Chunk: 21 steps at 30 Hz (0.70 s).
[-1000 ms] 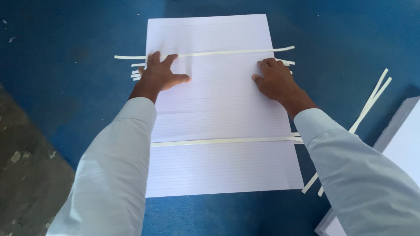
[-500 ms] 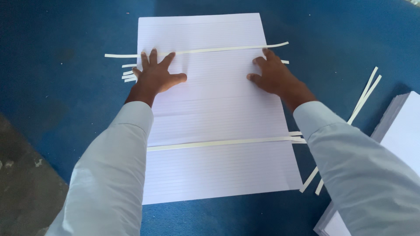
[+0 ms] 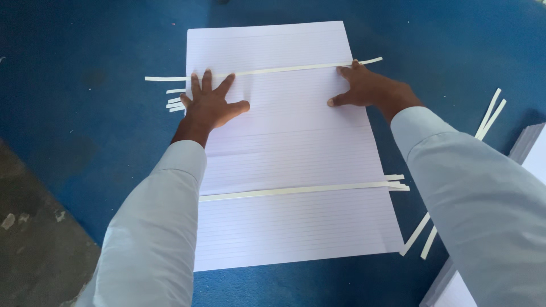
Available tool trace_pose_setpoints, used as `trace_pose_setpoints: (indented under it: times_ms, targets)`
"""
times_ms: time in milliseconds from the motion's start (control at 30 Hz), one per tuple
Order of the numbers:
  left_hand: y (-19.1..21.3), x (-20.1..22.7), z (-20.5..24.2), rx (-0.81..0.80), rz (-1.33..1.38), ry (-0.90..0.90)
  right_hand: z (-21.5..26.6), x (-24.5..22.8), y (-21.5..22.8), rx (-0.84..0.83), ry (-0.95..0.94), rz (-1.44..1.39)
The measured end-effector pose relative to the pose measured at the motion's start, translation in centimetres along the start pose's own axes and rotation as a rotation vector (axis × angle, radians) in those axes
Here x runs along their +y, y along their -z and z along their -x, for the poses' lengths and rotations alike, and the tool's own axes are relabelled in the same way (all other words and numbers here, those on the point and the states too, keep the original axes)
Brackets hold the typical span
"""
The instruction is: The person aligns a stack of lined paper sheets on a blue floor, then places white plastic strips across the middle of the stack. They repeat this process with another stack, aligning the sheets and securing them with strips.
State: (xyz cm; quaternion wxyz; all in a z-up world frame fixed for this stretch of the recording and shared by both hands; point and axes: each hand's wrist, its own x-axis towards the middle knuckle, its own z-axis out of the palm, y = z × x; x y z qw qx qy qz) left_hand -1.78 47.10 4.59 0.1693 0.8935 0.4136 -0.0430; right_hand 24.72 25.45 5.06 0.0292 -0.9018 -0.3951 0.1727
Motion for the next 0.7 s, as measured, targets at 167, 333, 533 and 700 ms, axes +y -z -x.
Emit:
trace_pose_setpoints:
  times_ms: [167,333,533,700]
  targets:
    - [0.2,-0.1,0.6,0.019,0.027,0.003,0.6,-0.7,0.4,0.040,0.012,-0.026]
    - [-0.8,-0.6,-0.5,0.033,0.040,0.004,1.3,-1.1,0.8,0.047,-0.057,-0.037]
    - [-4.1,-2.5,-3.8,0.383,0.165,0.026,1.4,-1.3,0.9,0.035,-0.101,-0.046]
    - [-5.1,-2.4,-4.7,0.555,0.229,0.115,1.0,-0.9,0.6,0.050,-0.052,-0.101]
